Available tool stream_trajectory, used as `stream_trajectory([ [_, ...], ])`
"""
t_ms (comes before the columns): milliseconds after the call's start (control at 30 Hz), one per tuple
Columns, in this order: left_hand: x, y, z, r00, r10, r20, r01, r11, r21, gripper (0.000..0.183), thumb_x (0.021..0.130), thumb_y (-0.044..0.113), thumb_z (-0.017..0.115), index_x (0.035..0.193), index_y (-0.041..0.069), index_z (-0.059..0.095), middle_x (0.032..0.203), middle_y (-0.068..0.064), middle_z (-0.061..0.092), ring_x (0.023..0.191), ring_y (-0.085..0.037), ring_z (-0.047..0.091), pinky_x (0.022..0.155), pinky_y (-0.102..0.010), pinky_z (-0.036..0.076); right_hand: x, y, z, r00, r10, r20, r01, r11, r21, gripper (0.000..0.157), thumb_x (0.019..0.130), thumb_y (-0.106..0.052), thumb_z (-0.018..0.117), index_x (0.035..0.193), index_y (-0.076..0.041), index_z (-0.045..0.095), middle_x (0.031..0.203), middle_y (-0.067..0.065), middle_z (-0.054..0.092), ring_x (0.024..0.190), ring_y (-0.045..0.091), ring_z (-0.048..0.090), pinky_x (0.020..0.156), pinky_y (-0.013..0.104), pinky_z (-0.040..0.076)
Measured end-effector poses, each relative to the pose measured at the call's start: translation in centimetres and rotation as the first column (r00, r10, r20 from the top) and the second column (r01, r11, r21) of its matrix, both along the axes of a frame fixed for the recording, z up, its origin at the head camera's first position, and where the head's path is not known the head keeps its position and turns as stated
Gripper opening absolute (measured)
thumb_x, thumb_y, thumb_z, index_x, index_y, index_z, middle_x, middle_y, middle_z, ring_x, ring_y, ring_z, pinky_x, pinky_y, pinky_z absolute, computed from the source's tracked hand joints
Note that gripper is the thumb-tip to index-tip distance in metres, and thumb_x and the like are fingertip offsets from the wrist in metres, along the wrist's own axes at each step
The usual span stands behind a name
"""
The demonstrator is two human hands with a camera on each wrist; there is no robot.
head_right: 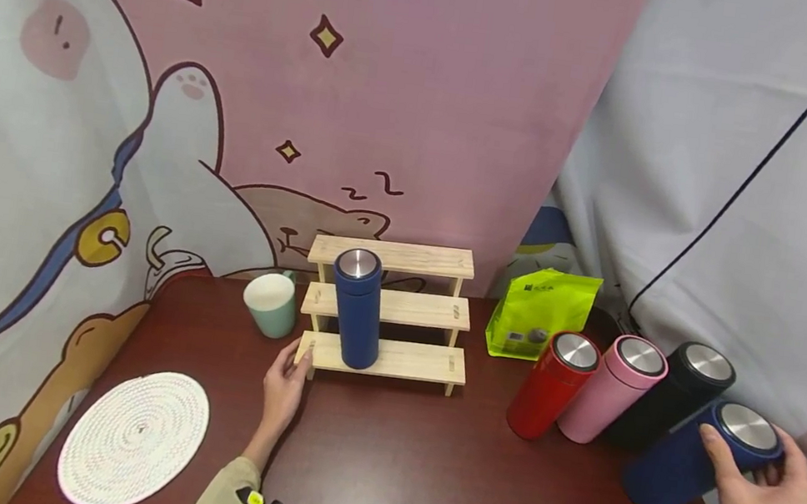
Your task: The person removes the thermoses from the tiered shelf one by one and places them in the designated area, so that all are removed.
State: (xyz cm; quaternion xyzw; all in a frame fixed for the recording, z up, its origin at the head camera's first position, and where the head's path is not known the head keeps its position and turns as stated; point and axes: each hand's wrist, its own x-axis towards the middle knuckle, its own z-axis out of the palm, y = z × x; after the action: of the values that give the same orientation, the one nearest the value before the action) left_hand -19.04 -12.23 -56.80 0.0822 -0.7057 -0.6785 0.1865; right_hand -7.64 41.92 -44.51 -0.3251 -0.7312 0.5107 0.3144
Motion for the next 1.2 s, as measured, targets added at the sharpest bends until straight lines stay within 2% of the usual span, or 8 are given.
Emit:
stream_trajectory([
  [167, -0.1, 0.0, -0.1, 1.000, 0.000, -0.012, 0.000, 1.000, 0.000, 0.041, 0.100, 0.011, 0.065, 0.138, -0.001, 0.059, 0.126, -0.025, 0.068, 0.113, -0.033, 0.068, 0.085, -0.014, 0.055, -0.1, 0.0, -0.2, 1.000, -0.021, 0.015, 0.021, 0.999, 0.027, 0.066, 0.095, -0.021, 0.069, 0.153, -0.027, 0.040, 0.146, -0.014, 0.049, 0.136, -0.006, 0.043, 0.119, 0.018, 0.030],
  [233, 0.0, 0.0, -0.1, 1.000, 0.004, -0.017, -0.004, 1.000, 0.004, 0.041, 0.099, 0.010, 0.065, 0.138, -0.002, 0.059, 0.126, -0.025, 0.068, 0.113, -0.033, 0.067, 0.085, -0.013, 0.054, -0.1, 0.1, -0.2, 1.000, -0.014, 0.010, 0.013, 1.000, 0.023, 0.066, 0.095, -0.020, 0.070, 0.153, -0.026, 0.039, 0.145, -0.015, 0.050, 0.136, -0.005, 0.043, 0.118, 0.015, 0.031],
  [400, 0.0, -0.1, -0.2, 1.000, 0.011, -0.027, -0.011, 1.000, -0.003, 0.041, 0.099, 0.010, 0.066, 0.137, -0.003, 0.059, 0.127, -0.025, 0.068, 0.116, -0.033, 0.066, 0.087, -0.013, 0.053, 0.0, 0.2, -0.1, 0.999, 0.014, -0.049, -0.015, 1.000, -0.016, 0.061, 0.091, -0.009, 0.072, 0.144, -0.027, 0.047, 0.118, -0.028, 0.055, 0.122, -0.008, 0.052, 0.096, -0.001, 0.038],
  [533, -0.1, -0.1, -0.2, 1.000, 0.008, -0.025, -0.009, 1.000, -0.018, 0.041, 0.100, 0.012, 0.066, 0.138, -0.002, 0.059, 0.127, -0.025, 0.068, 0.116, -0.034, 0.067, 0.088, -0.014, 0.054, 0.0, -0.2, 0.1, 0.994, -0.002, -0.107, 0.012, 0.995, 0.097, 0.058, 0.090, -0.011, 0.073, 0.142, -0.025, 0.051, 0.118, -0.027, 0.052, 0.123, -0.006, 0.051, 0.106, 0.005, 0.037],
  [667, -0.1, -0.2, -0.1, 1.000, 0.007, -0.019, -0.008, 1.000, -0.024, 0.042, 0.099, 0.012, 0.066, 0.138, -0.002, 0.059, 0.128, -0.024, 0.068, 0.117, -0.034, 0.067, 0.089, -0.016, 0.054, -0.3, -1.1, 1.4, 0.993, -0.055, -0.105, 0.085, 0.946, 0.313, 0.058, 0.093, -0.018, 0.071, 0.147, -0.021, 0.051, 0.140, -0.013, 0.055, 0.138, -0.001, 0.044, 0.121, 0.019, 0.028],
  [800, -0.1, -0.1, -0.1, 1.000, 0.015, -0.017, -0.016, 0.999, -0.033, 0.041, 0.099, 0.012, 0.066, 0.137, -0.002, 0.060, 0.126, -0.023, 0.069, 0.115, -0.032, 0.068, 0.089, -0.017, 0.055, -0.8, -2.5, 3.3, 0.993, -0.059, -0.098, 0.092, 0.921, 0.379, 0.058, 0.094, -0.021, 0.070, 0.149, -0.025, 0.050, 0.156, -0.003, 0.046, 0.148, 0.008, 0.036, 0.123, 0.020, 0.022],
  [1067, -0.1, -0.1, -0.3, 1.000, 0.006, -0.018, -0.007, 0.999, -0.031, 0.041, 0.100, 0.013, 0.066, 0.138, -0.001, 0.059, 0.127, -0.023, 0.068, 0.116, -0.032, 0.067, 0.093, -0.022, 0.056, -2.7, -5.0, 5.4, 0.962, 0.095, -0.258, 0.045, 0.870, 0.490, 0.058, 0.085, -0.016, 0.080, 0.138, -0.028, 0.060, 0.135, -0.021, 0.057, 0.132, -0.007, 0.047, 0.116, 0.014, 0.030],
  [1200, -0.1, -0.1, -0.3, 1.000, 0.007, -0.028, -0.008, 0.999, -0.032, 0.041, 0.100, 0.012, 0.066, 0.137, -0.002, 0.059, 0.128, -0.024, 0.068, 0.117, -0.034, 0.066, 0.094, -0.023, 0.056, -4.0, -6.5, 6.2, 0.954, 0.132, -0.270, 0.023, 0.864, 0.504, 0.057, 0.081, -0.012, 0.082, 0.135, -0.022, 0.065, 0.133, -0.008, 0.065, 0.124, -0.012, 0.050, 0.111, 0.011, 0.034],
])
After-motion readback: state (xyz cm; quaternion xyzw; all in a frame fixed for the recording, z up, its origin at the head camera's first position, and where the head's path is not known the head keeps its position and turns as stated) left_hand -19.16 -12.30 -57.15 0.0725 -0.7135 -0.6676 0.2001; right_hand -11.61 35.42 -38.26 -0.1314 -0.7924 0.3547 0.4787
